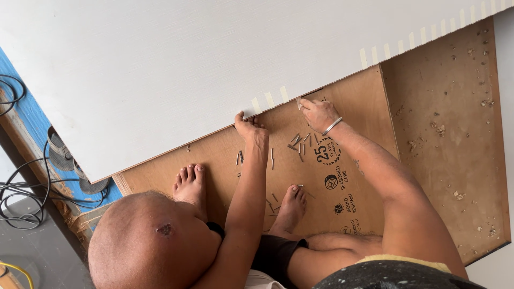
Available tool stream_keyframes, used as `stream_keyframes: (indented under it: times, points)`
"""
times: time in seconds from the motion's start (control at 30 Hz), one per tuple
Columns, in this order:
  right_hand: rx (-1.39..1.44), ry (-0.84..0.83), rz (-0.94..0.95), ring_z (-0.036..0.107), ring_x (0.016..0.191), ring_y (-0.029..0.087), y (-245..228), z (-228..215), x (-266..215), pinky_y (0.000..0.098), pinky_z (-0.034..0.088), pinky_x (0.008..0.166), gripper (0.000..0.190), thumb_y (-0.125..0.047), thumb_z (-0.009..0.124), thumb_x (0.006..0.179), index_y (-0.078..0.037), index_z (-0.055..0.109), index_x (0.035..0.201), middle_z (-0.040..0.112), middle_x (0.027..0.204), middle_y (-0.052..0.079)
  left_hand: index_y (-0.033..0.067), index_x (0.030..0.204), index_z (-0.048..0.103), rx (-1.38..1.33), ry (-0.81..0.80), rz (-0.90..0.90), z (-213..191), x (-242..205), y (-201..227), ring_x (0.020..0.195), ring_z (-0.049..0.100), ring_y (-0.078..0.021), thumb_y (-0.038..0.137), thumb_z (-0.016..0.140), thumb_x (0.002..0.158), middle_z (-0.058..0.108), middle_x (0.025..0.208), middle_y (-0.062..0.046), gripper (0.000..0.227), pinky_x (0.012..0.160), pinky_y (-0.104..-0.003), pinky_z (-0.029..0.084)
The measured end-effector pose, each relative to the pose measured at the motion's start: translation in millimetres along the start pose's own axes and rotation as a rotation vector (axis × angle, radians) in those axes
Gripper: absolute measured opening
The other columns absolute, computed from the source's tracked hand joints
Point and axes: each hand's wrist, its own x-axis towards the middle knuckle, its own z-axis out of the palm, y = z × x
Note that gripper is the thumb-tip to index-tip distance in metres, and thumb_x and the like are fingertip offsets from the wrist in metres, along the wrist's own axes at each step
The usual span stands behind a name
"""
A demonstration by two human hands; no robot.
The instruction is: The recorder is applying white laminate to a wooden surface and trimming the edges.
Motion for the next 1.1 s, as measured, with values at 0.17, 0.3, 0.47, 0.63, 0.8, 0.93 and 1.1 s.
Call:
stream_keyframes:
  times: [0.17, 0.3, 0.47, 0.63, 0.8, 0.93, 1.1]
  points:
    - [0.071, -0.111, 0.083, 0.071, 0.081, 0.02, -8.1, 2.2, 3.1, 0.0363, 0.061, 0.07, 0.028, -0.012, 0.055, 0.097, -0.006, 0.073, 0.118, 0.068, 0.132, 0.001, 0.0126, 0.108, 0.061, 0.05, -0.036, -0.076, 5.2, -30.4, 19.0, 0.087, 0.06, -0.0121, 0.04, 0.053, 0.09, 0.066, 0.097, 0.001, 0.034, 0.071, -0.034, 0.032]
    - [0.04, -0.21, 0.131, 0.072, 0.081, 0.021, -11.5, 7.9, 8.8, 0.0364, 0.061, 0.074, 0.032, -0.009, 0.051, 0.099, -0.004, 0.069, 0.124, 0.067, 0.134, 0.002, 0.0096, 0.113, 0.062, 0.075, -0.054, -0.103, 3.5, -30.5, 19.5, 0.089, 0.059, -0.0143, 0.04, 0.05, 0.09, 0.066, 0.102, -0.001, 0.04, 0.071, -0.035, 0.032]
    - [-0.079, -0.353, 0.075, 0.07, 0.07, 0.017, -11.7, 19.0, 17.9, 0.0319, 0.061, 0.065, 0.031, -0.004, 0.053, 0.093, -0.002, 0.07, 0.119, 0.063, 0.138, 0.012, 0.0104, 0.116, 0.062, 0.059, -0.049, -0.111, 7.5, -43.5, 20.1, 0.093, 0.058, -0.0128, 0.037, 0.049, 0.092, 0.066, 0.105, 0.0, 0.039, 0.074, -0.035, 0.033]
    - [-0.115, -0.219, -0.151, 0.068, 0.075, 0.018, -22.6, 16.0, 16.1, 0.0351, 0.059, 0.066, 0.012, -0.015, 0.059, 0.092, -0.013, 0.068, 0.099, 0.07, 0.107, 0.004, 0.0119, 0.117, 0.061, 0.05, -0.037, -0.109, 6.5, -34.8, 19.1, 0.095, 0.054, -0.012, 0.037, 0.05, 0.093, 0.063, 0.107, 0.002, 0.037, 0.077, -0.036, 0.033]
    - [0.052, -0.307, 0.066, 0.067, 0.076, 0.019, -16.8, -6.2, 26.4, 0.0345, 0.059, 0.064, 0.014, -0.023, 0.057, 0.105, -0.011, 0.065, 0.107, 0.068, 0.092, 0.008, 0.0134, 0.112, 0.059, 0.026, -0.047, -0.119, 3.8, -19.9, 13.3, 0.09, 0.054, -0.0119, 0.037, 0.048, 0.094, 0.064, 0.105, 0.003, 0.032, 0.076, -0.034, 0.033]
    - [0.231, -0.187, 0.289, 0.066, 0.084, 0.023, -12.2, -26.7, 40.3, 0.0376, 0.06, 0.073, 0.031, -0.005, 0.058, 0.095, -0.01, 0.068, 0.124, 0.062, 0.104, 0.013, 0.016, 0.107, 0.058, 0.048, -0.047, -0.078, 6.9, -15.3, 10.0, 0.085, 0.057, -0.009, 0.039, 0.049, 0.092, 0.065, 0.1, 0.004, 0.028, 0.072, -0.033, 0.032]
    - [0.263, 0.118, 0.158, 0.068, 0.103, 0.027, -4.9, -21.2, 58.7, 0.0378, 0.059, 0.087, 0.015, 0.001, 0.06, 0.09, -0.003, 0.073, 0.097, 0.063, 0.124, 0.011, 0.0151, 0.101, 0.057, 0.008, 0.02, -0.028, 10.0, -19.9, 12.4, 0.073, 0.053, -0.0121, 0.048, 0.056, 0.09, 0.057, 0.086, 0.001, 0.035, 0.063, -0.031, 0.033]
